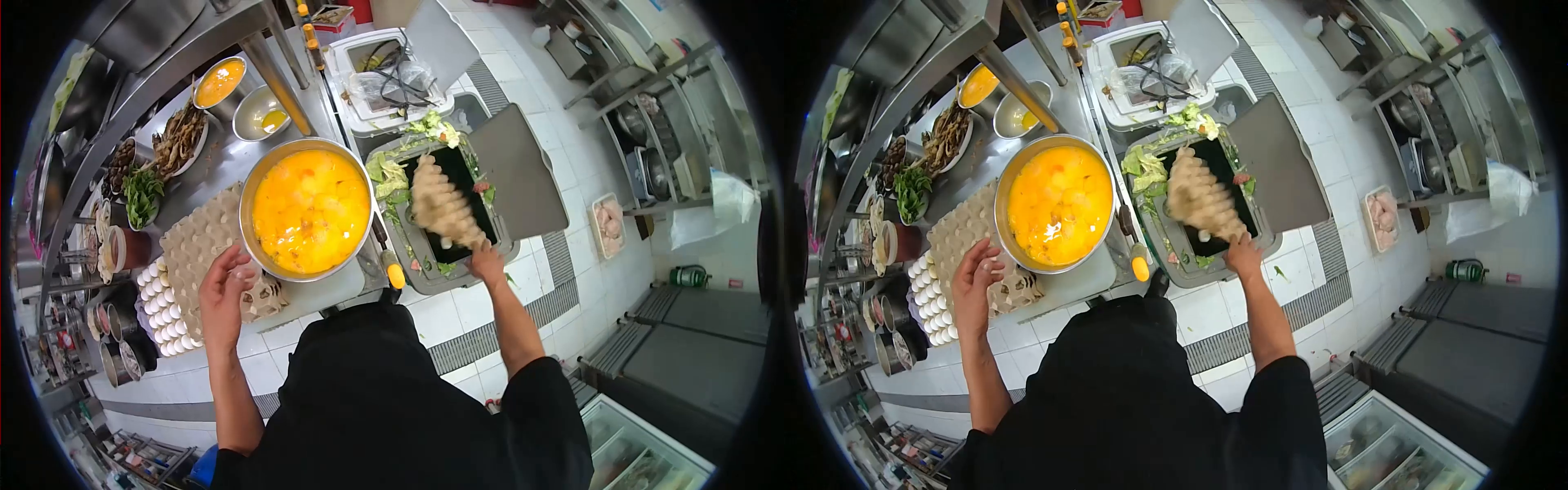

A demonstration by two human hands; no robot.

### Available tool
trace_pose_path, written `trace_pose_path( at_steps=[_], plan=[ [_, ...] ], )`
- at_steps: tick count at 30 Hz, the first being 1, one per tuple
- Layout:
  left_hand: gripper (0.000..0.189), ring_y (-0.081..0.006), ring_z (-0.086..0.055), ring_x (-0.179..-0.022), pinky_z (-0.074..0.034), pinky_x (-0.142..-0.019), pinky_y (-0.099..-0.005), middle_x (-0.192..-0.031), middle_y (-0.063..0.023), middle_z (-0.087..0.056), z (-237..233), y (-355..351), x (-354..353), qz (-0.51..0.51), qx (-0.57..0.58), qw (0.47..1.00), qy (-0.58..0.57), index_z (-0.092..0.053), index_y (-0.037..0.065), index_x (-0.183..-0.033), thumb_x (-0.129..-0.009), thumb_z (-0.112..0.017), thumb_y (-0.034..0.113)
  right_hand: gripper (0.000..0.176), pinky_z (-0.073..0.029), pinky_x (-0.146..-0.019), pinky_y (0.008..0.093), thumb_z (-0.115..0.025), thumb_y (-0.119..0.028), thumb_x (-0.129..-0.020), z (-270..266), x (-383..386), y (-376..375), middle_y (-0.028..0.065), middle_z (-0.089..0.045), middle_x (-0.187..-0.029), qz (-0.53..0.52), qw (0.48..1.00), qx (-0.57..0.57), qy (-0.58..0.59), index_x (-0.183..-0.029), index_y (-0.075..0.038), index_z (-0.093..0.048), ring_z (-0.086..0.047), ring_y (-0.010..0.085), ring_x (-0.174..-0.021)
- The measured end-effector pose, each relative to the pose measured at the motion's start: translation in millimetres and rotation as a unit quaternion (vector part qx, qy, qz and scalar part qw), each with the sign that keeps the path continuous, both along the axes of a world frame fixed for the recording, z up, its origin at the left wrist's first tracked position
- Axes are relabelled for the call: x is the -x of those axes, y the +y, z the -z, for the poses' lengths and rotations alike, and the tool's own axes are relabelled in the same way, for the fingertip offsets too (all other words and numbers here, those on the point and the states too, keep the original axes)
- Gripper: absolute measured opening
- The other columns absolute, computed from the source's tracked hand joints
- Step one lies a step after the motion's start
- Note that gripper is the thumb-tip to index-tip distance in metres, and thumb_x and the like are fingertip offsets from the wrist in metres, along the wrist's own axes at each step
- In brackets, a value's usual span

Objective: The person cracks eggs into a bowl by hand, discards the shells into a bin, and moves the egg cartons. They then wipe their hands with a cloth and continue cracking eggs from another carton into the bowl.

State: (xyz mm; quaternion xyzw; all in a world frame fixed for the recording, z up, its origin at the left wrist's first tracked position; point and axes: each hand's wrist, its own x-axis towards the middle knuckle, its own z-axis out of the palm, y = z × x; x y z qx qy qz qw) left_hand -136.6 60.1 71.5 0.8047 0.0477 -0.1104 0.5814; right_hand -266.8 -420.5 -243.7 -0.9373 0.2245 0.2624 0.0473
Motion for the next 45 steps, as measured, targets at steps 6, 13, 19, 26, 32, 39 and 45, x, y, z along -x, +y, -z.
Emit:
trace_pose_path(
  at_steps=[6, 13, 19, 26, 32, 39, 45],
  plan=[
    [0.038, -0.0129, -0.062, -0.094, -0.052, -0.079, -0.0261, -0.115, -0.0098, -0.066, 10, 27, 12, -0.073, -0.008, 0.997, 0.003, -0.058, 0.001, -0.134, -0.099, -0.057, 0.016, 0.046, -0.045, -0.101, 0.0495, -0.065, -0.031, -0.09, -2, 18, -16, 0.0201, -0.055, -0.134, 0.056, 0.983, -0.113, -0.133, -0.128, -0.006, -0.058, -0.055, 0.0407, -0.121],
    [0.038, -0.0121, -0.062, -0.093, -0.051, -0.08, -0.026, -0.115, -0.0095, -0.066, 19, 46, 4, -0.053, -0.019, 0.998, 0.005, -0.059, 0.001, -0.133, -0.099, -0.057, 0.017, 0.053, -0.044, -0.103, 0.0442, -0.07, -0.013, -0.08, -41, -15, 16, 0.0195, -0.058, -0.132, 0.032, 0.954, -0.116, -0.273, -0.131, -0.005, -0.057, -0.053, 0.0392, -0.123],
    [0.039, -0.0127, -0.062, -0.092, -0.051, -0.079, -0.0259, -0.115, -0.0086, -0.066, 13, 70, 10, -0.071, -0.094, 0.993, 0.009, -0.057, 0.001, -0.134, -0.1, -0.058, 0.02, 0.063, -0.044, -0.1, 0.0499, -0.074, -0.014, -0.075, -7, -35, 18, 0.0124, -0.056, -0.134, -0.006, 0.984, -0.05, -0.169, -0.134, -0.012, -0.054, -0.053, 0.0346, -0.125],
    [0.042, -0.0131, -0.062, -0.092, -0.051, -0.078, -0.0268, -0.113, -0.0094, -0.067, 13, 83, 32, -0.103, -0.154, 0.983, 0.013, -0.057, 0.002, -0.135, -0.1, -0.059, 0.024, 0.051, -0.047, -0.092, 0.0445, -0.071, -0.022, -0.079, -44, -19, -4, 0.013, -0.065, -0.113, -0.083, 0.968, -0.115, -0.208, -0.126, -0.008, -0.058, -0.058, 0.0357, -0.106],
    [0.044, -0.0143, -0.061, -0.096, -0.05, -0.083, -0.0283, -0.117, -0.0104, -0.065, 5, 77, 46, -0.154, -0.158, 0.975, 0.022, -0.057, 0.001, -0.135, -0.097, -0.062, 0.022, 0.048, -0.049, -0.085, 0.0465, -0.074, -0.027, -0.081, -68, -29, -3, 0.0163, -0.065, -0.108, 0.001, 0.95, -0.139, -0.279, -0.122, -0.006, -0.061, -0.059, 0.0381, -0.098],
    [0.04, -0.0142, -0.062, -0.097, -0.051, -0.084, -0.0275, -0.117, -0.0095, -0.066, 9, 46, 28, -0.076, -0.156, 0.985, -0.003, -0.058, 0.0, -0.133, -0.098, -0.06, 0.019, 0.057, -0.048, -0.1, 0.0426, -0.067, -0.046, -0.086, 44, -173, -36, 0.0207, -0.065, -0.124, 0.029, 0.973, -0.217, -0.078, -0.128, -0.006, -0.063, -0.06, 0.037, -0.12],
    [0.037, -0.0123, -0.063, -0.09, -0.052, -0.076, -0.0271, -0.105, -0.0068, -0.069, -20, 145, 33, -0.284, -0.144, 0.943, -0.093, -0.062, -0.001, -0.127, -0.098, -0.061, 0.023, 0.045, -0.055, -0.083, 0.0352, -0.066, -0.034, -0.094, -167, -202, -9, 0.0107, -0.07, -0.111, 0.147, 0.844, -0.341, -0.388, -0.128, -0.005, -0.064, -0.067, 0.0202, -0.094]
  ],
)
